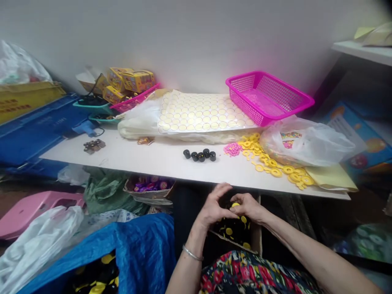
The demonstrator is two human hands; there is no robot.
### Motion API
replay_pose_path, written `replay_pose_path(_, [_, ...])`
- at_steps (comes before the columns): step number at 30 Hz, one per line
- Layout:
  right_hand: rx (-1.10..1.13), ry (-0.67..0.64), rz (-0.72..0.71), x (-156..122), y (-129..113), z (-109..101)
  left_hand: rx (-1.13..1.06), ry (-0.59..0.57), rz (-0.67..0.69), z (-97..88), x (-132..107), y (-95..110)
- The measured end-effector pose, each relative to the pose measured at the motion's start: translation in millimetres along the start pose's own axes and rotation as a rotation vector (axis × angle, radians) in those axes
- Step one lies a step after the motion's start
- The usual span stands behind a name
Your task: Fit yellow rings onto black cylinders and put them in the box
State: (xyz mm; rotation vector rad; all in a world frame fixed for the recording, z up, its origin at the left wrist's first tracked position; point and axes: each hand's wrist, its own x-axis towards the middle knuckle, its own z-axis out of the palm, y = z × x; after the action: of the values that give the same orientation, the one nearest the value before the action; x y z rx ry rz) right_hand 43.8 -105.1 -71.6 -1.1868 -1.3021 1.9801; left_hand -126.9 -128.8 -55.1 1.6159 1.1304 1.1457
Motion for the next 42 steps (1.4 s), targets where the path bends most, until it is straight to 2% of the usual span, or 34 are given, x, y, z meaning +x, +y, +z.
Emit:
replay_pose_path(2, [-0.173, 0.033, -0.009, 9.2, 1.8, 5.9, 0.003, -0.047, -0.064, -20.9, 3.9, 4.3])
replay_pose_path(3, [-0.192, 0.032, -0.040, 12.4, 1.1, 10.1, 0.016, -0.103, -0.081, -28.4, 5.9, 7.3])
replay_pose_path(5, [-0.065, 0.004, -0.118, 16.0, -2.8, 19.6, -0.014, -0.179, -0.066, -36.0, 8.6, 12.8])
replay_pose_path(7, [0.172, -0.037, -0.149, 15.9, -9.2, 28.0, -0.077, -0.183, 0.005, -35.5, 9.3, 16.3])
replay_pose_path(10, [0.437, -0.067, -0.087, 8.6, -21.0, 33.3, -0.078, -0.069, 0.125, -27.7, 7.9, 18.2])
replay_pose_path(12, [0.492, -0.062, -0.078, -0.3, -29.1, 32.5, 0.013, 0.030, 0.177, -21.4, 6.3, 19.3])
replay_pose_path(14, [0.486, -0.044, -0.127, -10.5, -36.3, 30.6, 0.110, 0.103, 0.208, -14.0, 4.0, 22.0])
replay_pose_path(18, [0.435, 0.003, -0.260, -27.6, -43.4, 28.9, 0.158, 0.194, 0.155, 6.5, -5.1, 33.0])
replay_pose_path(22, [0.413, 0.037, -0.337, -39.5, -41.9, 28.9, 0.027, 0.291, 0.094, 28.0, -16.4, 45.4])
replay_pose_path(26, [0.363, 0.060, -0.427, -51.6, -39.6, 24.6, -0.042, 0.281, 0.084, 36.3, -22.3, 59.9])
replay_pose_path(32, [0.200, 0.043, -0.479, -72.4, -44.6, 12.1, 0.073, 0.180, 0.137, 35.6, -23.0, 85.4])
replay_pose_path(39, [0.141, 0.080, -0.498, -91.6, -46.2, 5.0, 0.114, 0.197, 0.086, 49.7, -25.6, 96.3])
replay_pose_path(42, [0.046, 0.136, -0.519, -96.8, -45.7, 3.5, 0.093, 0.206, 0.056, 55.6, -28.3, 98.7])
